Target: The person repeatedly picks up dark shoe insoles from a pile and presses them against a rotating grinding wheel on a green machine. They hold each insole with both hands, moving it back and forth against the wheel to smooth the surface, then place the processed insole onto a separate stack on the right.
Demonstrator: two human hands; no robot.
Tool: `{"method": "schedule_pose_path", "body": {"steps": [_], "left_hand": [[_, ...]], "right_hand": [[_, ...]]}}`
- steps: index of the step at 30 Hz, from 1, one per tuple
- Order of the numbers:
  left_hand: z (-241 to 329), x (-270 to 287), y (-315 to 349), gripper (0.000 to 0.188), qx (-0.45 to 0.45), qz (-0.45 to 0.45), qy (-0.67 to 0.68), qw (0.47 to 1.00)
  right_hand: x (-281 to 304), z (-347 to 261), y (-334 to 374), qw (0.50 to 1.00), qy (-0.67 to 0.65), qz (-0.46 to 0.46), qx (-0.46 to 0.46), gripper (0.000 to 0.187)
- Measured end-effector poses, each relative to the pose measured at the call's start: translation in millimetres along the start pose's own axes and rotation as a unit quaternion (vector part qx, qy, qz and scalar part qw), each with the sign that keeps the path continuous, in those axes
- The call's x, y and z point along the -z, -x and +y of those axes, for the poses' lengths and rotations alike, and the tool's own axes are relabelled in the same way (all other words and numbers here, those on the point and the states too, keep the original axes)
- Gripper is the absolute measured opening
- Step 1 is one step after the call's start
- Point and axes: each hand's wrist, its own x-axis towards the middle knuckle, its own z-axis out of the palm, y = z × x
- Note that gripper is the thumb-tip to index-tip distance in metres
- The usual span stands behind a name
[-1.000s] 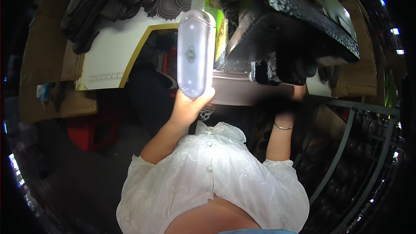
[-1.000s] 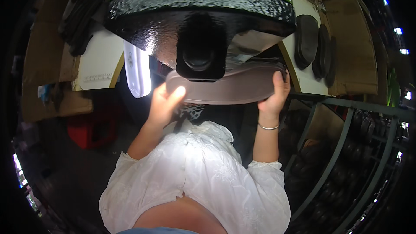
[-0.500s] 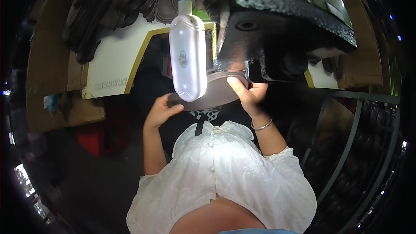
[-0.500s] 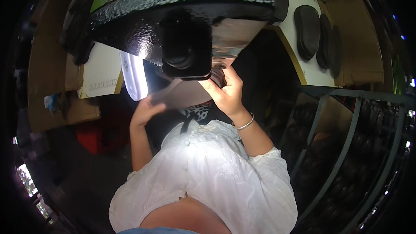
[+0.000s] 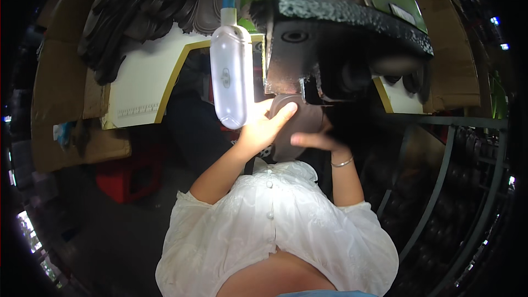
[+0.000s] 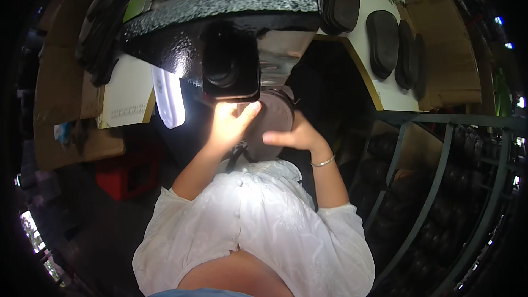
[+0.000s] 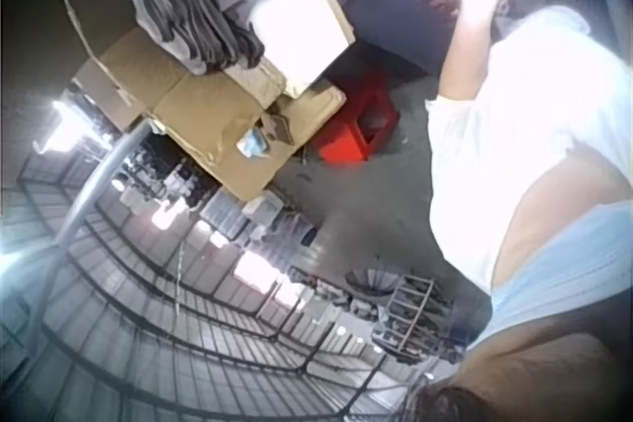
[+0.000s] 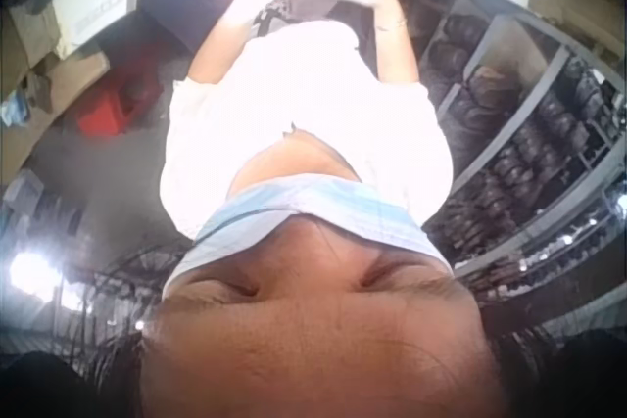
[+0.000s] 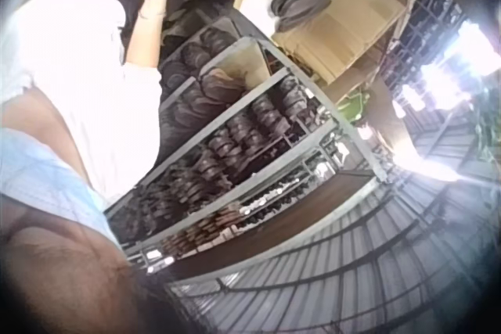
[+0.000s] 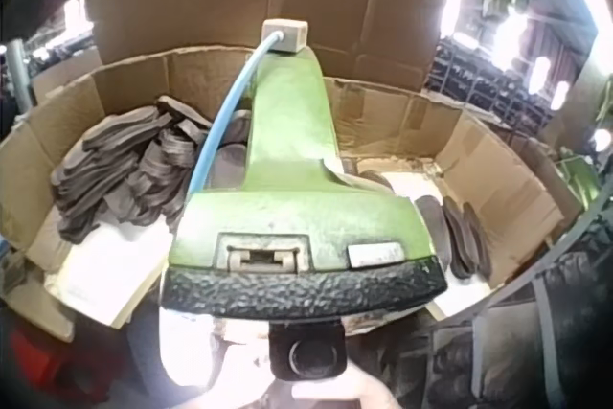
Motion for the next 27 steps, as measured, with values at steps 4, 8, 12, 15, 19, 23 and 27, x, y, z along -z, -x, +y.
{"method": "schedule_pose_path", "body": {"steps": [4, 8, 12, 15, 19, 23, 27], "left_hand": [[13.9, 6.8, 9.2, 0.025, 0.135, -0.002, 0.093, 0.986], [-5.4, 15.4, 21.8, 0.025, 0.093, 0.052, 0.162, 0.981], [-9.5, 19.6, 30.2, 0.031, 0.085, 0.055, 0.153, 0.983], [-17.1, 26.0, 37.8, 0.032, 0.080, 0.083, 0.154, 0.981], [-25.4, 55.5, 50.0, 0.024, 0.075, 0.099, 0.154, 0.980], [-43.2, 96.6, 63.7, 0.030, 0.073, 0.092, 0.098, 0.988], [-49.2, 121.4, 69.8, 0.032, 0.118, 0.026, 0.059, 0.991]], "right_hand": [[23.1, 63.3, 49.1, 0.987, -0.003, -0.059, -0.150, 0.045], [58.2, 52.9, 68.8, 0.976, -0.174, 0.126, -0.035, 0.033], [77.8, 45.1, 52.4, 0.938, -0.242, 0.228, 0.095, 0.032], [61.0, 19.6, 23.6, 0.933, -0.223, 0.259, 0.116, 0.033], [27.5, -9.2, -5.4, 0.946, -0.153, 0.247, 0.142, 0.030], [-8.2, -21.6, -21.4, 0.961, -0.052, 0.213, 0.167, 0.024], [-29.5, -27.7, -30.8, 0.964, -0.042, 0.199, 0.172, 0.026]]}}
